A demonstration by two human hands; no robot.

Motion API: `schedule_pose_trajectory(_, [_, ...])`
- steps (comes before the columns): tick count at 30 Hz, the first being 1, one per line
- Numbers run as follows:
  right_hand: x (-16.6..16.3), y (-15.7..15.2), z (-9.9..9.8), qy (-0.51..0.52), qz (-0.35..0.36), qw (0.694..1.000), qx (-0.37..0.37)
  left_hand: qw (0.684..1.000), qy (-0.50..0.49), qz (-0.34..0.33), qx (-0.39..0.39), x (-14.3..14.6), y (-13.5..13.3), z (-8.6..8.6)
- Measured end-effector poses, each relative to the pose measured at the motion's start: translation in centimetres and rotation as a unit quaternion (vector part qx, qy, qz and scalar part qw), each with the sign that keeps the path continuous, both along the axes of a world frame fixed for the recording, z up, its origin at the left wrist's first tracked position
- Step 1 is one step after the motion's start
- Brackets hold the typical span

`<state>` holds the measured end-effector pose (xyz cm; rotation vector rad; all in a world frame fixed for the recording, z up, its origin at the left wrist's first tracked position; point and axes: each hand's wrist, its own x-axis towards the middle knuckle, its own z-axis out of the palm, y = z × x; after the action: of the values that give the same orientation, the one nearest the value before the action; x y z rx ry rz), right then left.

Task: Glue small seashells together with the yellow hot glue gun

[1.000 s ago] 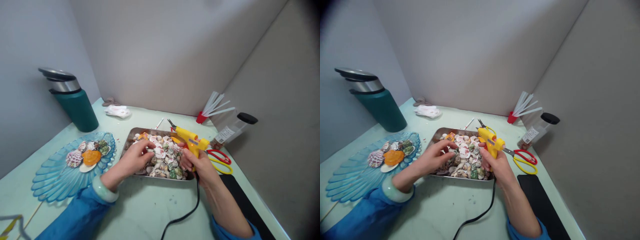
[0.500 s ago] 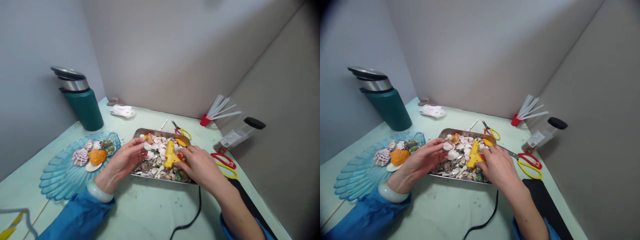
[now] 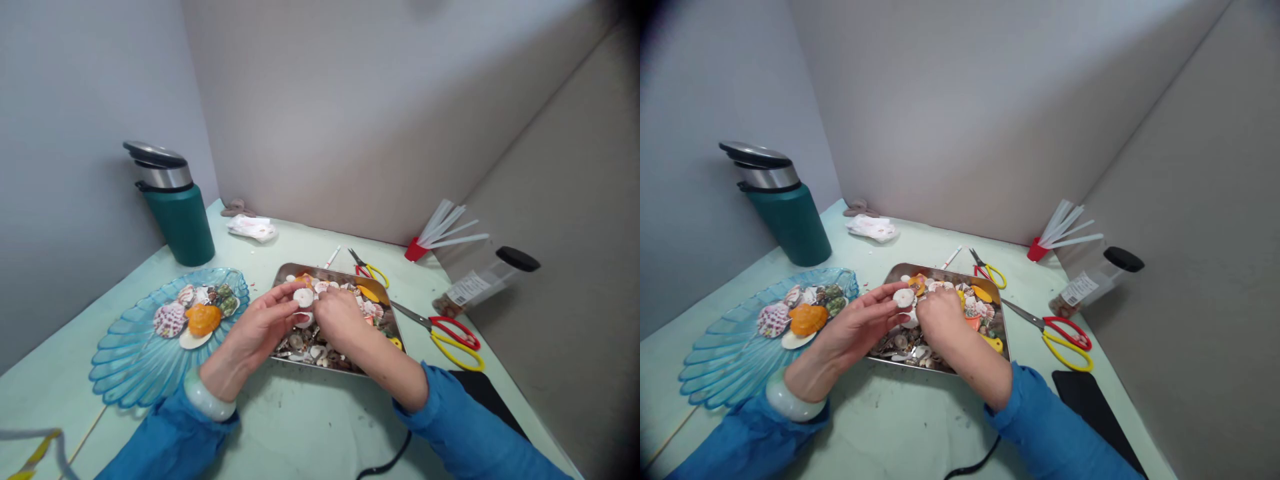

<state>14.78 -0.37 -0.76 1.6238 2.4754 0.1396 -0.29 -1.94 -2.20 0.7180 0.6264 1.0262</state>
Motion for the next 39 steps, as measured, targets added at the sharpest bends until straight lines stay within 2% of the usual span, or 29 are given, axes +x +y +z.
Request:
schedule_pose_trajectory(7, [2.2, -0.4, 1.0, 0.043, -0.035, 0.998, 0.031, 0.994, 0.075, 0.08, 0.023, 0.5, 0.0, 0.0])
schedule_pose_trajectory(13, [1.6, -0.9, 0.5, 0.076, 0.023, 0.997, -0.008, 0.987, 0.098, 0.122, 0.044, 0.7, -0.1, 0.1])
schedule_pose_trajectory(16, [1.1, -1.1, -0.3, 0.101, 0.025, 0.995, -0.009, 0.987, 0.092, 0.128, 0.036, 0.6, -0.1, 0.0])
schedule_pose_trajectory(19, [1.2, -1.0, -0.6, 0.147, 0.016, 0.989, -0.013, 0.984, 0.09, 0.151, 0.03, 0.6, 0.0, 0.0])
schedule_pose_trajectory(23, [2.4, -1.1, 0.4, 0.253, -0.022, 0.967, -0.007, 0.979, 0.107, 0.167, 0.038, 0.6, 0.0, 0.1])
schedule_pose_trajectory(26, [3.7, -1.4, 1.0, 0.362, -0.056, 0.93, -0.02, 0.974, 0.175, 0.13, 0.06, 0.6, 0.1, -0.1])
schedule_pose_trajectory(29, [4.6, -1.7, 0.9, 0.479, -0.084, 0.871, -0.075, 0.956, 0.253, 0.097, 0.111, 0.9, 0.2, -0.7])
schedule_pose_trajectory(32, [4.8, -2.0, 0.4, 0.577, -0.103, 0.797, -0.143, 0.936, 0.304, 0.094, 0.152, 1.2, 0.3, -1.3])
schedule_pose_trajectory(36, [4.5, -2.6, 0.4, 0.665, -0.124, 0.708, -0.205, 0.889, 0.366, 0.136, 0.237, 1.4, 0.0, -1.3])
schedule_pose_trajectory(37, [4.4, -2.7, 0.5, 0.681, -0.127, 0.689, -0.215, 0.885, 0.366, 0.144, 0.249, 1.4, -0.1, -1.2])
schedule_pose_trajectory(39, [4.3, -3.0, 0.6, 0.705, -0.133, 0.656, -0.232, 0.901, 0.332, 0.125, 0.248, 1.4, -0.4, -0.9])
